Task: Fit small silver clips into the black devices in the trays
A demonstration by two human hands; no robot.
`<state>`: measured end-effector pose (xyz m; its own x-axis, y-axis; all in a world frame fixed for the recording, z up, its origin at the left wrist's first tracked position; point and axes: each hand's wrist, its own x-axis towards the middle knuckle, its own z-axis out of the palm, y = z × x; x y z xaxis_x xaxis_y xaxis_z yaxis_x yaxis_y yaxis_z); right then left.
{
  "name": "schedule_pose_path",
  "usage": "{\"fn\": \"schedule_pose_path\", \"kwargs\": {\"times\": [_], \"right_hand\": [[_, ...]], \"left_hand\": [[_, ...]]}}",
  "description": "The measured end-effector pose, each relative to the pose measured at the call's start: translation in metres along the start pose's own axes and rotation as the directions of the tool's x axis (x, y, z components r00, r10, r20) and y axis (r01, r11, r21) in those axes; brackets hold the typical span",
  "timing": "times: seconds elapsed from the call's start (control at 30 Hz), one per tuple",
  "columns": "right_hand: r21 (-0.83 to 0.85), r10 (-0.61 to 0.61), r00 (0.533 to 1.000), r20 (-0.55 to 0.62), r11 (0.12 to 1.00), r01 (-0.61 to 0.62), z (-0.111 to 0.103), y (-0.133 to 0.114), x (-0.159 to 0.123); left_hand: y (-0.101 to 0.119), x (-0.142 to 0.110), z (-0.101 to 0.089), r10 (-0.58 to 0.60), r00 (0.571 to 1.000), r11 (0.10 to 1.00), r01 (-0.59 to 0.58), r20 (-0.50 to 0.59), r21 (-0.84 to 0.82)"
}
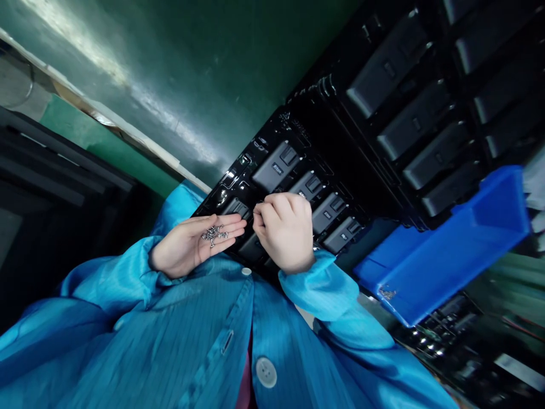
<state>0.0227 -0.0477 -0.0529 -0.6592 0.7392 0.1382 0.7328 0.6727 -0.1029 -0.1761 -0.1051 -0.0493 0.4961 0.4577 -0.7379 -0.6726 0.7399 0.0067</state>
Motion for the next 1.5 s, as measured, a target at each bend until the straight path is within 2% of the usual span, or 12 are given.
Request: {"fn": "schedule_pose_path", "kwargs": {"times": [0.17, 0.4, 0.47, 0.57, 0.67, 0.8, 0.97, 1.13, 1.5], "right_hand": [[-0.043, 0.011, 0.997, -0.075, 0.999, -0.014, 0.002, -0.007, -0.016], [-0.062, 0.046, 0.999, -0.003, 0.997, -0.046, 0.000, -0.010, -0.028], [-0.009, 0.094, 0.996, 0.002, 0.995, -0.094, -0.005, -0.011, -0.025], [0.180, 0.168, 0.985, -0.045, 0.971, -0.157, -0.017, -0.017, -0.018], [0.349, 0.170, 0.984, -0.055, 0.926, -0.141, -0.029, -0.027, -0.010], [0.429, 0.161, 0.987, 0.001, 0.891, -0.145, -0.034, -0.035, -0.003], [0.413, 0.126, 0.991, 0.045, 0.901, -0.133, -0.035, -0.032, 0.002], [0.379, 0.023, 0.997, 0.069, 0.924, -0.048, -0.038, -0.026, 0.005], [0.322, -0.020, 0.996, 0.082, 0.947, -0.007, -0.039, -0.025, 0.005]], "left_hand": [[0.001, -0.001, 0.000, -0.003, 1.000, 1.000, 0.003, 0.016, -0.002], [0.000, 0.001, -0.003, 0.006, 0.998, 1.000, -0.006, 0.057, -0.002], [0.000, 0.002, -0.004, 0.005, 0.997, 1.000, -0.004, 0.078, -0.008], [0.000, 0.002, -0.004, 0.007, 0.992, 0.999, -0.002, 0.127, -0.036], [0.000, 0.002, -0.003, 0.042, 0.985, 0.997, -0.030, 0.168, -0.072], [0.000, 0.002, 0.001, 0.072, 0.977, 0.995, -0.057, 0.200, -0.077], [-0.002, 0.004, 0.008, 0.062, 0.972, 0.998, -0.057, 0.227, -0.028], [-0.003, 0.006, 0.013, 0.069, 0.963, 0.998, -0.063, 0.260, -0.032], [-0.005, 0.009, 0.016, 0.076, 0.975, 0.997, -0.069, 0.208, -0.043]]}}
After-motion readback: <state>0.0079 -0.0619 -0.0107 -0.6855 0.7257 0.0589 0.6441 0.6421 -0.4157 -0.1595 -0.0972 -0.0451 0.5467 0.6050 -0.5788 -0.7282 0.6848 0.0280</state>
